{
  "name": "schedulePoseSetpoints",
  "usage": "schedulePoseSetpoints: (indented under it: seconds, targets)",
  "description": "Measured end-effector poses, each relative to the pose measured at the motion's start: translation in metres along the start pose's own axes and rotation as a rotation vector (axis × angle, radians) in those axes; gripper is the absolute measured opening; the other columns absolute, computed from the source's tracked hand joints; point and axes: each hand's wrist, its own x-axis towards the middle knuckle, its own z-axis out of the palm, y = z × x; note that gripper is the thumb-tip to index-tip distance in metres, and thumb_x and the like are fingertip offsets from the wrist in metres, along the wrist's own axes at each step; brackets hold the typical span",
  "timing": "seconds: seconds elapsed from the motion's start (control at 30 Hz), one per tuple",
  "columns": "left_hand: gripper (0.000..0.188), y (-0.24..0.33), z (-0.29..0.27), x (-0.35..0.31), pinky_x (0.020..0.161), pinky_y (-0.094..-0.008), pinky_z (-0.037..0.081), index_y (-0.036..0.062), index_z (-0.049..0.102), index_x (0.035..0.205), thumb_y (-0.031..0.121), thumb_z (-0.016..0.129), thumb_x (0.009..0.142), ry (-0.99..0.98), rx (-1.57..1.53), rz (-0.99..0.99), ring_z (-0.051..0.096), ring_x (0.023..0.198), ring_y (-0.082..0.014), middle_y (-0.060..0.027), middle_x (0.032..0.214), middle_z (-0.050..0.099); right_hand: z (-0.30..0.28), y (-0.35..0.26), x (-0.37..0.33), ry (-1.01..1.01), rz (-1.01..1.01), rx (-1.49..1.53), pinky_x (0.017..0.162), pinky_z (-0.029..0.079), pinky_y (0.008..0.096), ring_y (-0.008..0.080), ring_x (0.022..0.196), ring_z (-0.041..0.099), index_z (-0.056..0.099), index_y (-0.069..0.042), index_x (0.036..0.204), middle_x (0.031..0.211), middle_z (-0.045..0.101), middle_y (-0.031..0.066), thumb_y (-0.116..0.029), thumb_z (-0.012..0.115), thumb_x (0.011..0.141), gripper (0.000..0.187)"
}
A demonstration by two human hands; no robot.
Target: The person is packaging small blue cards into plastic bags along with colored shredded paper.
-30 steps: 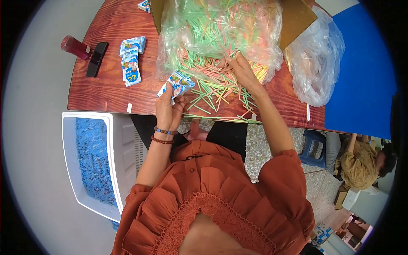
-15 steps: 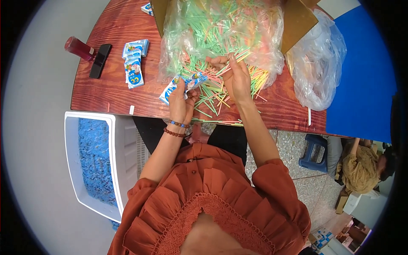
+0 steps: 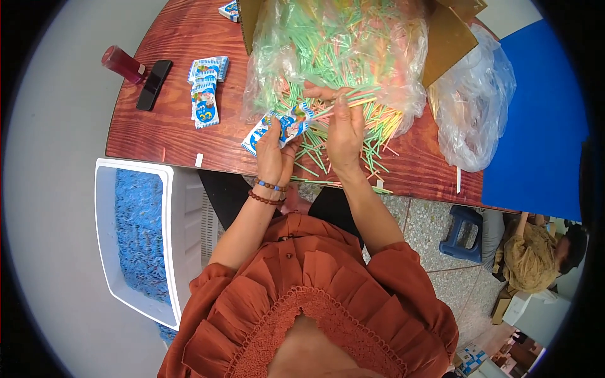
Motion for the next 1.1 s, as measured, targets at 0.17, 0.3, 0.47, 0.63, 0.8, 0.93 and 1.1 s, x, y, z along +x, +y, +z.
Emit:
schedulePoseSetpoints:
  seconds: [0.17,0.3,0.47,0.63,0.8,0.93,1.1]
  targets:
    - [0.027,0.003,0.001,0.000,0.083,-0.0373,0.054,-0.0011,0.061,0.108,0.024,0.053,0.100,-0.019,-0.010,0.013,0.065,0.095,-0.0194,-0.0100,0.106,0.067,0.002,-0.005,0.002,0.007,-0.003,0.016,0.106,0.035,0.0484,0.0358,0.116,0.056,0.045,0.000,0.103,0.104,0.065,0.0210,-0.025,0.036,0.104,0.027]
    - [0.025,0.004,0.004,-0.002,0.082,-0.0358,0.055,-0.0006,0.061,0.107,0.022,0.054,0.099,-0.002,-0.006,0.025,0.065,0.094,-0.0180,-0.0095,0.106,0.066,-0.003,-0.003,0.001,0.050,0.005,-0.031,0.096,0.044,0.0433,0.0283,0.101,0.062,0.046,0.001,0.104,0.098,0.064,0.0177,-0.024,0.038,0.104,0.026]
    - [0.021,0.011,-0.008,0.008,0.082,-0.0332,0.055,0.0009,0.060,0.107,0.019,0.054,0.099,0.011,0.015,0.071,0.064,0.092,-0.0160,-0.0078,0.104,0.066,-0.038,0.018,-0.002,-0.078,0.378,-0.238,0.077,0.050,0.0309,0.0135,0.084,0.061,0.050,-0.002,0.105,0.096,0.062,0.0093,-0.025,0.044,0.103,0.024]
    - [0.018,0.005,-0.016,0.014,0.073,-0.0262,0.053,0.0013,0.062,0.106,0.016,0.056,0.098,-0.045,0.125,0.127,0.063,0.085,-0.0100,-0.0036,0.098,0.066,-0.040,0.046,-0.020,-0.125,0.498,-0.036,0.080,0.050,0.0250,0.0100,0.094,0.060,0.044,0.000,0.129,0.107,0.063,0.0043,-0.016,0.054,0.099,0.036]
    - [0.014,-0.001,-0.011,0.019,0.066,-0.0217,0.049,-0.0003,0.067,0.100,0.011,0.062,0.095,0.046,0.285,0.186,0.059,0.076,-0.0051,-0.0012,0.091,0.067,-0.039,0.054,-0.028,-0.102,0.558,-0.002,0.078,0.050,0.0233,0.0076,0.088,0.059,0.048,-0.003,0.120,0.100,0.061,0.0031,-0.005,0.061,0.093,0.030]
    - [0.014,-0.007,-0.013,0.026,0.064,-0.0204,0.046,0.0001,0.068,0.094,0.013,0.062,0.095,0.046,0.356,0.271,0.057,0.073,-0.0037,-0.0003,0.087,0.067,-0.039,0.054,-0.017,-0.079,0.462,-0.003,0.066,0.048,0.0211,0.0053,0.075,0.057,0.050,-0.006,0.102,0.088,0.060,0.0001,-0.003,0.064,0.089,0.020]
    - [0.019,-0.005,-0.018,0.028,0.062,-0.0216,0.047,0.0012,0.067,0.088,0.018,0.061,0.096,0.078,0.305,0.183,0.058,0.068,-0.0055,-0.0019,0.085,0.067,-0.049,0.045,-0.009,-0.052,0.565,-0.193,0.056,0.047,0.0254,0.0112,0.057,0.058,0.054,-0.006,0.100,0.069,0.062,0.0009,-0.012,0.060,0.093,0.010]
